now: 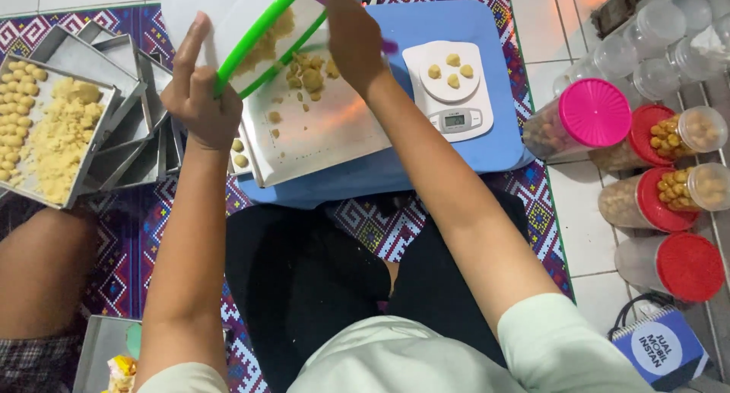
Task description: Shaping dough into small balls, weighing them on a digital scale for consistency, and arranging them on baking trays.
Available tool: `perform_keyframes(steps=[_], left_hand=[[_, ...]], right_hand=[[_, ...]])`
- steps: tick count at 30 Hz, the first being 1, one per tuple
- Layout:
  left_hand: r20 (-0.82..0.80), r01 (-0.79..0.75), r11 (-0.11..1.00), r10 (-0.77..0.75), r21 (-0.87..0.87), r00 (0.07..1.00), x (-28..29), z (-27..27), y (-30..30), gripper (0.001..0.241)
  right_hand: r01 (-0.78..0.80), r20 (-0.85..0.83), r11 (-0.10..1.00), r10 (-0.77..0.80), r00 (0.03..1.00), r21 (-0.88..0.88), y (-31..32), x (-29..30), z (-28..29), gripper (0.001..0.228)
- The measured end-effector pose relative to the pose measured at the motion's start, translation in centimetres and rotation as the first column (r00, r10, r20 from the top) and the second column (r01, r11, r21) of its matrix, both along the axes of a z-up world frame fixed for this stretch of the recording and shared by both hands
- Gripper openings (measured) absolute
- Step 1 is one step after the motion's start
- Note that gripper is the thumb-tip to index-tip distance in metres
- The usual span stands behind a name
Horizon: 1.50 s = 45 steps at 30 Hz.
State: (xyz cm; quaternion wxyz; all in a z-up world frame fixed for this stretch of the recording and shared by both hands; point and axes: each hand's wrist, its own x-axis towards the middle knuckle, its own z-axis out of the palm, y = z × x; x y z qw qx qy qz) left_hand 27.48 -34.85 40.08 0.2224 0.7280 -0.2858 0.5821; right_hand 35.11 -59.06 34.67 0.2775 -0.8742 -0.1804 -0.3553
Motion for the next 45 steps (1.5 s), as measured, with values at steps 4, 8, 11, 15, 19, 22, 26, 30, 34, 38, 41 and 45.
perform_keyframes(steps=[4,8,11,15,19,22,26,30,34,38,41,45], left_hand=[[-0.036,0.036,0.999,-0.037,-0.026,0.999,-0.4,0.6,-0.4,0.029],[-0.08,0.089,0.993,-0.094,-0.072,0.992,-0.4,0.0,-0.7,0.034],[-0.043,0.094,0.994,-0.096,-0.057,0.994,-0.5,-0.6,-0.8,0.037],[-0.033,0.058,0.998,-0.059,-0.031,0.998,-1.6,0.1,-1.1,0.033],[0.009,-0.001,1.0,0.001,0.001,1.0,-1.7,-0.2,-1.2,0.031],[0.044,-0.004,1.0,0.003,0.025,0.999,-0.8,-0.5,-1.0,0.03],[0.044,-0.024,0.999,0.023,0.036,0.999,-0.6,-0.3,-0.7,0.028],[0.033,-0.009,0.999,0.007,0.047,0.999,-0.6,-0.3,-0.6,0.027],[0.077,-0.036,0.996,0.03,0.077,0.997,-0.2,-0.3,-1.1,0.033],[0.095,-0.054,0.992,0.043,0.115,0.995,1.6,-1.1,-1.0,0.033],[0.158,0.019,1.0,-0.022,0.025,0.987,3.5,-0.9,-0.4,0.034],[0.173,-0.003,0.998,0.014,-0.061,0.985,6.1,-0.3,1.5,0.02]], right_hand=[[0.192,0.335,0.949,-0.101,0.937,-0.25,3.7,6.1,-0.2,0.014],[0.227,0.237,0.894,-0.142,0.961,-0.387,-4.5,1.9,-4.5,0.011],[0.19,0.222,0.903,-0.11,0.969,-0.384,4.3,3.5,1.9,0.01],[0.142,0.196,0.913,-0.071,0.978,-0.382,3.7,2.5,2.6,0.009],[0.094,0.17,0.92,-0.031,0.985,-0.379,3.0,1.4,3.0,0.009],[0.052,0.15,0.926,0.005,0.989,-0.373,3.0,1.0,2.7,0.008],[0.004,0.128,0.931,0.046,0.991,-0.365,2.5,0.9,1.6,0.008],[-0.042,0.103,0.935,0.083,0.991,-0.353,1.7,1.1,-1.0,0.007],[-0.038,0.176,0.932,0.108,0.978,-0.361,2.1,-0.8,-2.4,0.011],[0.137,0.215,0.882,-0.042,0.976,-0.451,2.0,-2.2,-4.1,0.027],[0.173,0.187,0.856,-0.091,0.978,-0.487,1.8,-2.4,-4.1,0.055],[0.051,-0.018,0.955,-0.059,0.998,-0.292,0.4,-1.9,-1.8,0.055]])
